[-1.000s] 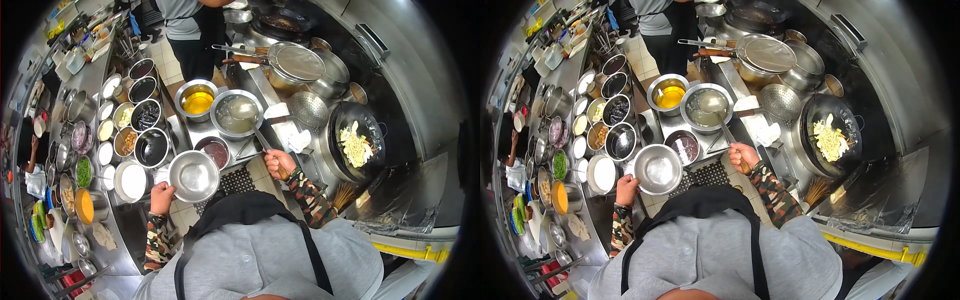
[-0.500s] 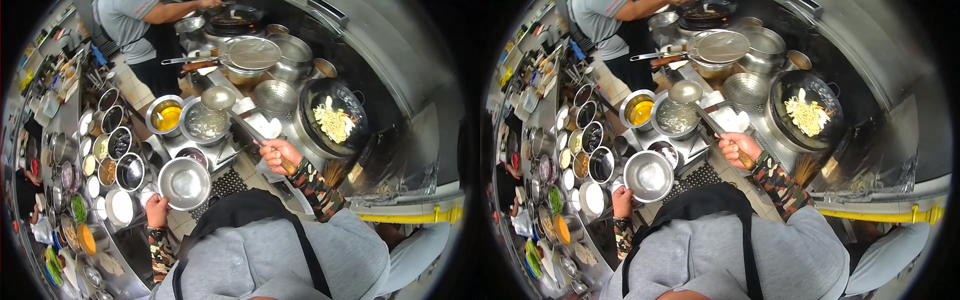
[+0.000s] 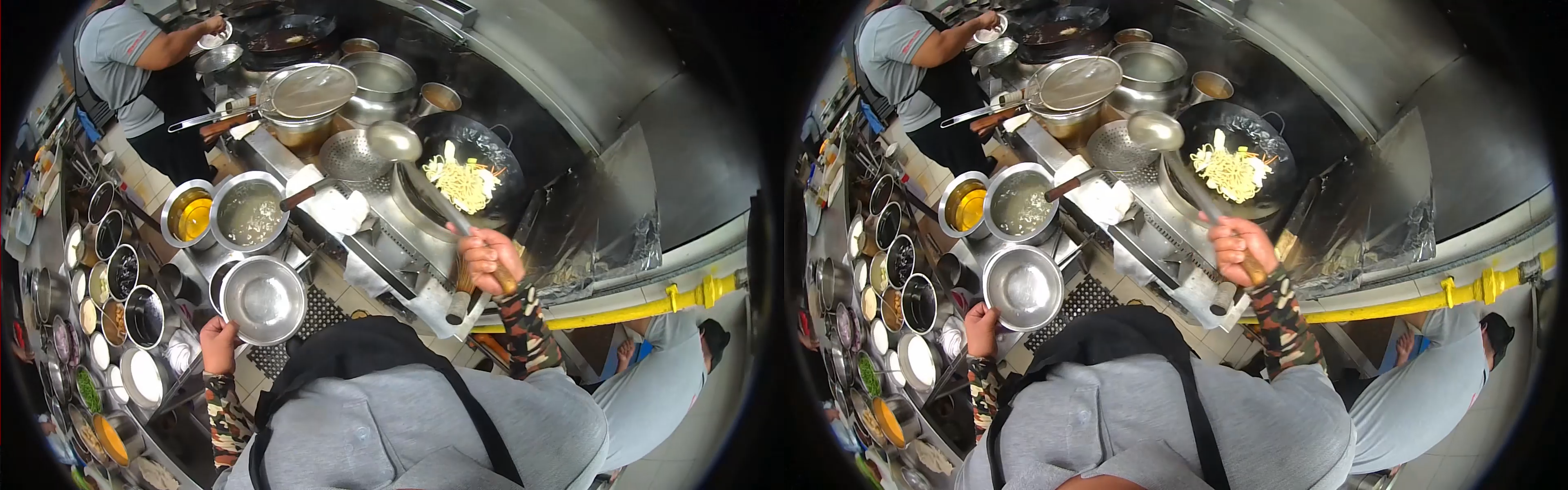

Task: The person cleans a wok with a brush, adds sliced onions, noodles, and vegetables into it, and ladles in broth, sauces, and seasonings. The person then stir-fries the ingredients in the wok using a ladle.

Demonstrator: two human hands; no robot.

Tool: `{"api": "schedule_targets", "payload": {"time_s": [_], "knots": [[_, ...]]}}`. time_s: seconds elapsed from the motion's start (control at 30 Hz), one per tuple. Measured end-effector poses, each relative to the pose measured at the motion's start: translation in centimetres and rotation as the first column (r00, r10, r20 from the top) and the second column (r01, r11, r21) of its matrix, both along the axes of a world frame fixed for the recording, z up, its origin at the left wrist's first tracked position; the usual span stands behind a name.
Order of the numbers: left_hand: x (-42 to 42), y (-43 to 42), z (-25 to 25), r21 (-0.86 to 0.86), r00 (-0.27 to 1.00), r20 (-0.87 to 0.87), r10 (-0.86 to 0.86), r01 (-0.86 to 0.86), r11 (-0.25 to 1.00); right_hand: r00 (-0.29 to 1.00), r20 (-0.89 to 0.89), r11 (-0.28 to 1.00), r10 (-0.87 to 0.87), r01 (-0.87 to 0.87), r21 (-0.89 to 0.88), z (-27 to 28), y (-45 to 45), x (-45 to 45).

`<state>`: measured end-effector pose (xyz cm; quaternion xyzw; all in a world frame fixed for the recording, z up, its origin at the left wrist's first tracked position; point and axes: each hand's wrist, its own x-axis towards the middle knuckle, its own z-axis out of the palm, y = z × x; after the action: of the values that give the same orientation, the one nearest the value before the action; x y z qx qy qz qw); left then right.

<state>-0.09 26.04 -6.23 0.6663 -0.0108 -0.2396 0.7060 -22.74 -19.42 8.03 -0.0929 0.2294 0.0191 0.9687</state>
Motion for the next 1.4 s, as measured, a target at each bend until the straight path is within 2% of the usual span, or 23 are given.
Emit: {"api": "schedule_targets", "payload": {"time_s": [0.1,0.13,0.2,0.23,0.27,0.3,0.4,0.47,0.53,0.57,0.63,0.7,0.77,0.8,0.83,0.93,1.0,1.13,1.17,1.2,1.23,1.33,1.4], "knots": [[0.3,-0.5,-1.7,0.009,0.999,0.024,-0.027,0.026,1.0,0.989,-0.066,0.986,-0.132,0.124,-0.108,-0.5,-3.7,-2.6],[0.2,-0.7,-1.8,0.015,0.998,0.037,-0.042,0.042,0.999,0.973,-0.182,0.941,-0.142,0.076,-0.329,-1.1,-5.0,-3.2],[-0.3,-0.9,-1.5,0.016,0.999,0.031,-0.041,0.041,0.999,0.859,-0.471,0.391,-0.2,-0.371,-0.842,-3.9,-7.9,-3.4],[-0.5,-0.9,-1.2,0.021,0.999,0.037,-0.024,0.023,1.0,0.859,-0.471,0.391,-0.2,-0.37,-0.843,-5.4,-8.8,-4.2],[-0.6,-0.9,-0.7,0.027,0.999,0.045,-0.004,0.003,1.0,0.84,-0.401,-0.255,-0.366,-0.505,-0.825,-6.8,-9.8,-5.1],[-0.6,-0.5,-0.7,0.025,0.999,0.049,0.0,-0.001,1.0,0.859,-0.24,-0.761,-0.452,-0.512,-0.398,-7.5,-10.2,-5.5],[-1.2,2.1,-1.3,0.038,0.997,-0.052,0.059,-0.057,0.998,0.649,-0.313,-0.555,-0.694,-0.758,-0.342,-3.8,-6.3,-4.3],[-1.6,4.1,-1.6,0.099,0.986,-0.07,0.149,-0.142,0.985,0.698,-0.217,-0.65,-0.682,-0.715,-0.257,-5.3,-5.4,-3.7],[-2.1,8.0,-3.4,0.354,0.989,0.049,0.142,-0.15,0.923,0.847,-0.321,-0.019,-0.424,-0.363,-0.932,-3.2,-2.2,-0.8],[-3.3,9.1,-2.2,0.357,0.979,0.001,0.203,-0.19,0.915,0.903,-0.293,0.284,-0.315,-0.205,-0.937,-2.2,-1.2,0.3],[-4.9,12.4,-0.7,0.487,0.976,0.008,0.216,-0.192,0.852,0.98,-0.177,0.774,-0.095,-0.039,-0.633,-1.4,0.6,2.1],[-6.6,17.5,-2.4,0.563,0.962,0.258,0.09,-0.226,0.795,0.996,0.005,0.981,0.09,-0.088,-0.175,-2.5,2.6,4.1],[-8.6,24.1,-3.5,0.891,0.756,0.394,-0.523,-0.175,0.419,0.968,0.102,0.974,0.227,-0.226,-0.022,-4.6,4.7,5.7],[-10.2,25.5,-2.8,0.746,0.982,0.176,-0.067,-0.089,0.66,0.958,0.114,0.964,0.264,-0.267,0.013,-5.0,5.8,7.6],[-11.8,26.9,-2.1,0.54,0.887,-0.082,0.454,-0.343,0.769,0.944,0.082,0.948,0.319,-0.319,-0.01,-5.5,6.6,9.0],[-17.6,32.6,0.4,0.465,0.695,-0.02,0.718,-0.63,0.622,0.907,0.046,0.908,0.419,-0.418,-0.038,-5.6,9.5,14.0],[-20.9,35.8,0.2,0.317,0.433,-0.042,0.901,-0.849,0.423,0.875,-0.016,0.869,0.484,-0.483,-0.106,-5.7,10.4,16.1],[-22.4,45.4,-1.4,-0.212,-0.017,-0.065,0.998,-0.977,-0.03,0.823,-0.197,0.739,0.532,-0.565,-0.366,-7.1,14.7,21.1],[-22.2,48.3,-1.6,-0.069,0.014,0.115,0.993,-0.997,0.022,0.81,-0.216,0.698,0.546,-0.582,-0.418,-9.5,14.4,22.5],[-22.6,51.6,-2.3,0.383,0.205,0.452,0.868,-0.924,0.019,0.813,-0.24,0.67,0.53,-0.575,-0.47,-11.2,13.1,23.1],[-22.3,54.9,-2.7,0.662,0.428,0.621,0.657,-0.735,-0.147,0.796,-0.359,0.548,0.488,-0.599,-0.584,-8.4,16.7,23.7],[-21.2,67.1,-5.2,0.802,0.759,0.59,0.274,-0.511,-0.31,0.807,-0.421,0.347,0.415,-0.568,-0.747,-8.9,19.3,24.5],[-18.8,73.0,-5.7,0.911,0.773,0.402,0.491,-0.285,-0.297,0.819,-0.499,0.261,0.284,-0.567,-0.781,-10.7,19.8,24.8]]}}
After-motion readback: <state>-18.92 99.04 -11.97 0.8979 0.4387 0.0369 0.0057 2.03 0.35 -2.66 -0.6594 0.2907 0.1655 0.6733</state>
